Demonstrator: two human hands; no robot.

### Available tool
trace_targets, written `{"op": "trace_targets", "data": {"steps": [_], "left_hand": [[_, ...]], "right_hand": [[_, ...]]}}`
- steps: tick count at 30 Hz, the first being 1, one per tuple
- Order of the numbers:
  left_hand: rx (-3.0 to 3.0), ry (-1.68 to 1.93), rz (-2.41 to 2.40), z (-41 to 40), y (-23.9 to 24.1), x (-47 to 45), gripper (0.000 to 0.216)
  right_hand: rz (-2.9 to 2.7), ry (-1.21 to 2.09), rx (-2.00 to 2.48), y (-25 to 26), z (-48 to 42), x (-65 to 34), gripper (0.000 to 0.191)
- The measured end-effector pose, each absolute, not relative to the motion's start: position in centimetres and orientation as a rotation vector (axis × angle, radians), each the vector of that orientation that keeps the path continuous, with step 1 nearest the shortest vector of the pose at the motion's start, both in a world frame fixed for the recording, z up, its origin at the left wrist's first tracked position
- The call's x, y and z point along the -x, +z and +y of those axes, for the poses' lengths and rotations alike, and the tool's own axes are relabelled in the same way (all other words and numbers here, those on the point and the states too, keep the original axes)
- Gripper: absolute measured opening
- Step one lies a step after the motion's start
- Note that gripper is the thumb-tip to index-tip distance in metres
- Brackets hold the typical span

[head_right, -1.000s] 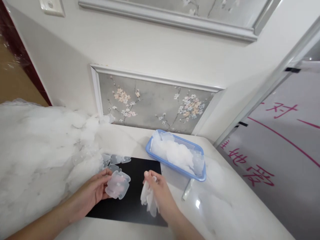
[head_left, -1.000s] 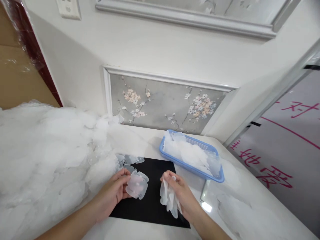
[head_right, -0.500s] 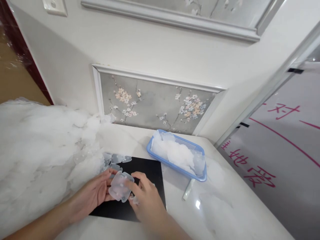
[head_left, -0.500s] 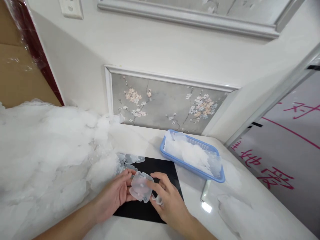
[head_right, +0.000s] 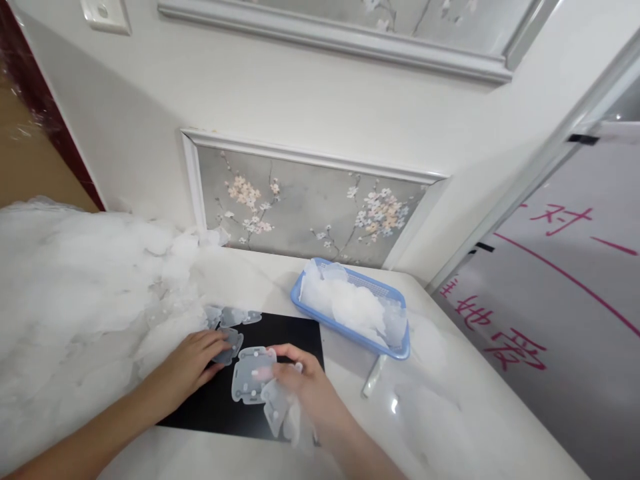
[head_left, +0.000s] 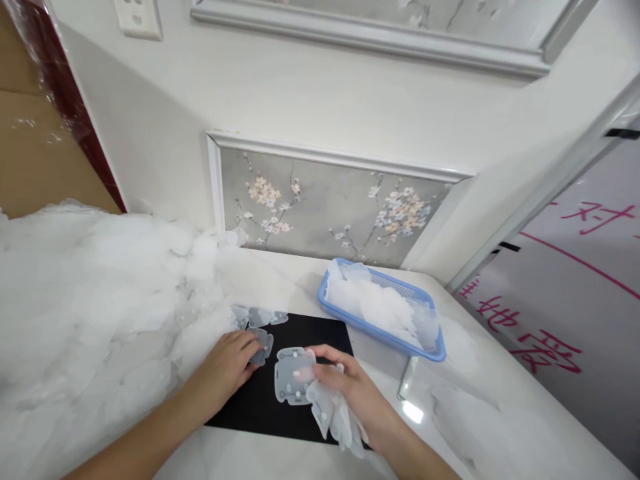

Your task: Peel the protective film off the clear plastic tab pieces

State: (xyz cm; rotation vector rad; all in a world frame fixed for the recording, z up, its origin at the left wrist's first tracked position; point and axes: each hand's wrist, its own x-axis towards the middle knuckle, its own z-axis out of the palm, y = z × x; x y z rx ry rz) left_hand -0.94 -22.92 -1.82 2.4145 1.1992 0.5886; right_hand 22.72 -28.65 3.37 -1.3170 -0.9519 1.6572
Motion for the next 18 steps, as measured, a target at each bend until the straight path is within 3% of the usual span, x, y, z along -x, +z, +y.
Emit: {"op": "trace_targets", "data": {"steps": [2,5,9,13,18], "left_hand": [[-2.41,0.583,1.202,-23.1,-1.3,0.7,0.013],[-2.262,0.652,1.265,-24.0,0.1,0.3,0.019],[-1.605,0.79,1.254,-25.3,1.4,-0.2,0.026],[-1.058,0.793,1.083,-25.9,1.3,-0.5,0.038],[-0.758,0.776,0.902,-26.2,1.2,-0.8,0.029]], "right_hand": [[-0.902,1.693,1.306,3.5,-28.7,-22.8,0.043],[-0.863,1.712,1.296,3.5,-28.7,-22.8,0.044],[-0.913,1.699,1.25,3.1,-28.6,-23.0,0.039],[-1.052,1.522,1.307,2.7,-28.5,-23.1,0.036],[-1.433,1.15,1.486,2.3,-28.5,-23.2,0.041]]}}
